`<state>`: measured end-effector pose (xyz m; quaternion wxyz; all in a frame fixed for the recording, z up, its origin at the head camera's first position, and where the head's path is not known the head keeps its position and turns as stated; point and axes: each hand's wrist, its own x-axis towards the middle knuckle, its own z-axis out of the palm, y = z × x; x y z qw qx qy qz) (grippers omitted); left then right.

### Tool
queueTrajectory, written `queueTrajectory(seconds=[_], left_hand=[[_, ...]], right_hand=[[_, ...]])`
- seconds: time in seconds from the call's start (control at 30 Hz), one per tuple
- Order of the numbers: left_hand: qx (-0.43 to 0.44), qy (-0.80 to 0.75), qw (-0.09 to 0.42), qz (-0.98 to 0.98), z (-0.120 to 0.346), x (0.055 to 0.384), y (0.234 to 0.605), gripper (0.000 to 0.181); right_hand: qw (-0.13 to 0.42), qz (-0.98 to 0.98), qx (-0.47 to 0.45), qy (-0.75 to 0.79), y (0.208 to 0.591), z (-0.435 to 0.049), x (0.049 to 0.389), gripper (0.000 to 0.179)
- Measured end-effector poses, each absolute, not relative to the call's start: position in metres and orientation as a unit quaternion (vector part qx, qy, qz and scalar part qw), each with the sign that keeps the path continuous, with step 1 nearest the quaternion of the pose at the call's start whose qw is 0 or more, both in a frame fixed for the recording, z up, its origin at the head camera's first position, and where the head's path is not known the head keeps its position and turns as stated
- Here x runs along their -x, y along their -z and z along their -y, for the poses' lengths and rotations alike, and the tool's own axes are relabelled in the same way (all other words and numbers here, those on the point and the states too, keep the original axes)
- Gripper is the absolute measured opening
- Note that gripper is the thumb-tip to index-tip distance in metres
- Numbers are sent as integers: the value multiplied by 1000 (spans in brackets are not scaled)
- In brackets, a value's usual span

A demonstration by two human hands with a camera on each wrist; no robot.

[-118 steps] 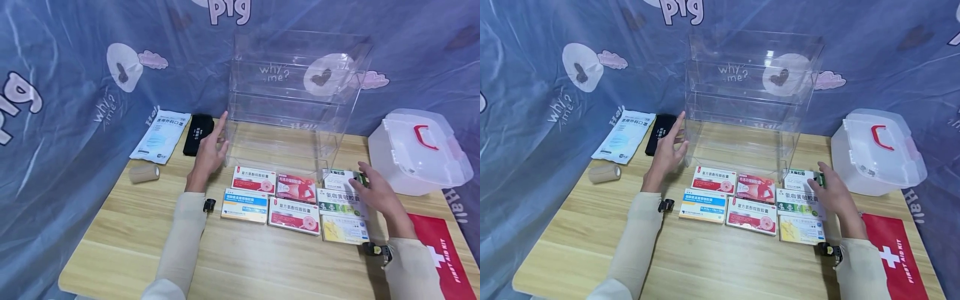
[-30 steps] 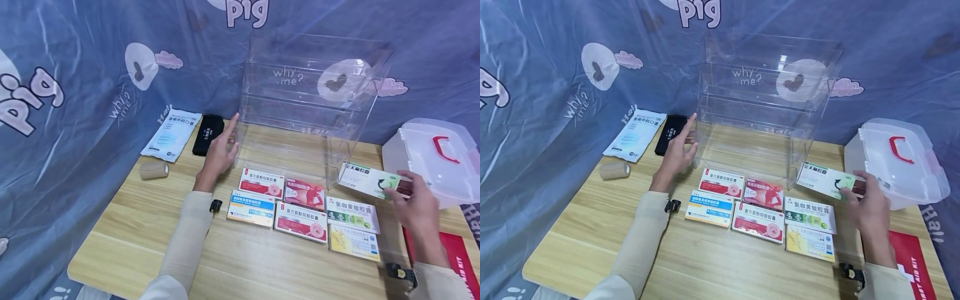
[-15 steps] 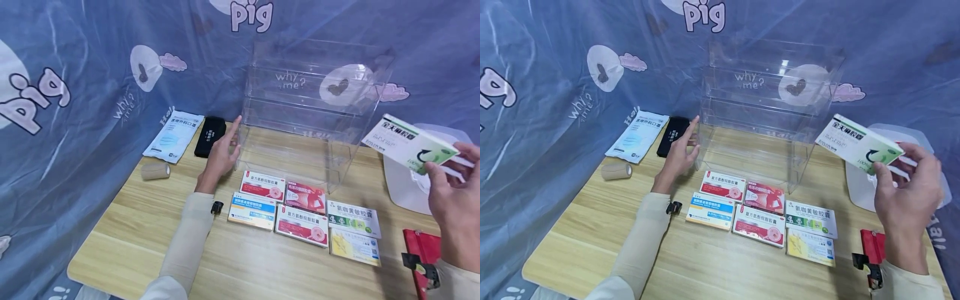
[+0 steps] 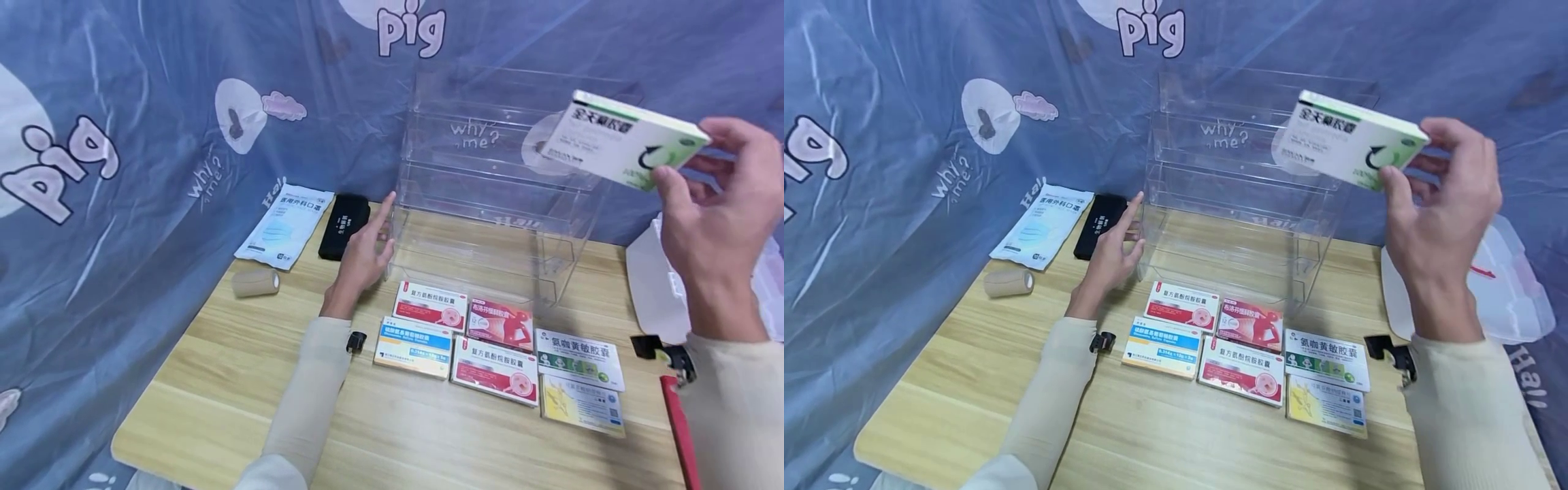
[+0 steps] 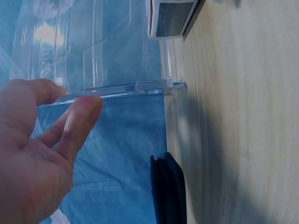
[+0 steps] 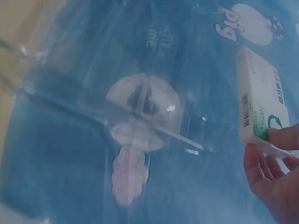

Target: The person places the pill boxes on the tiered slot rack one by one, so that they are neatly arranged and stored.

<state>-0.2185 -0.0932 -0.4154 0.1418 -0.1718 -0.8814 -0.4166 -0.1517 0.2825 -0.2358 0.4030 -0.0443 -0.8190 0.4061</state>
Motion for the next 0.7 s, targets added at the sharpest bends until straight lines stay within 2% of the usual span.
queueTrajectory(seconds=[0.13,0.37,0.7], left_hand=[[168,413,140,884,94,218,416,94],[164,418,137,883,92,218,416,95],[159,417,135,884,92,215,416,96]], right_hand=[[411,809,47,-417,221,-271,182,51],[391,810,52,-434,199,-250,236,50],[368,842,4,-393,196,-225,291,48]])
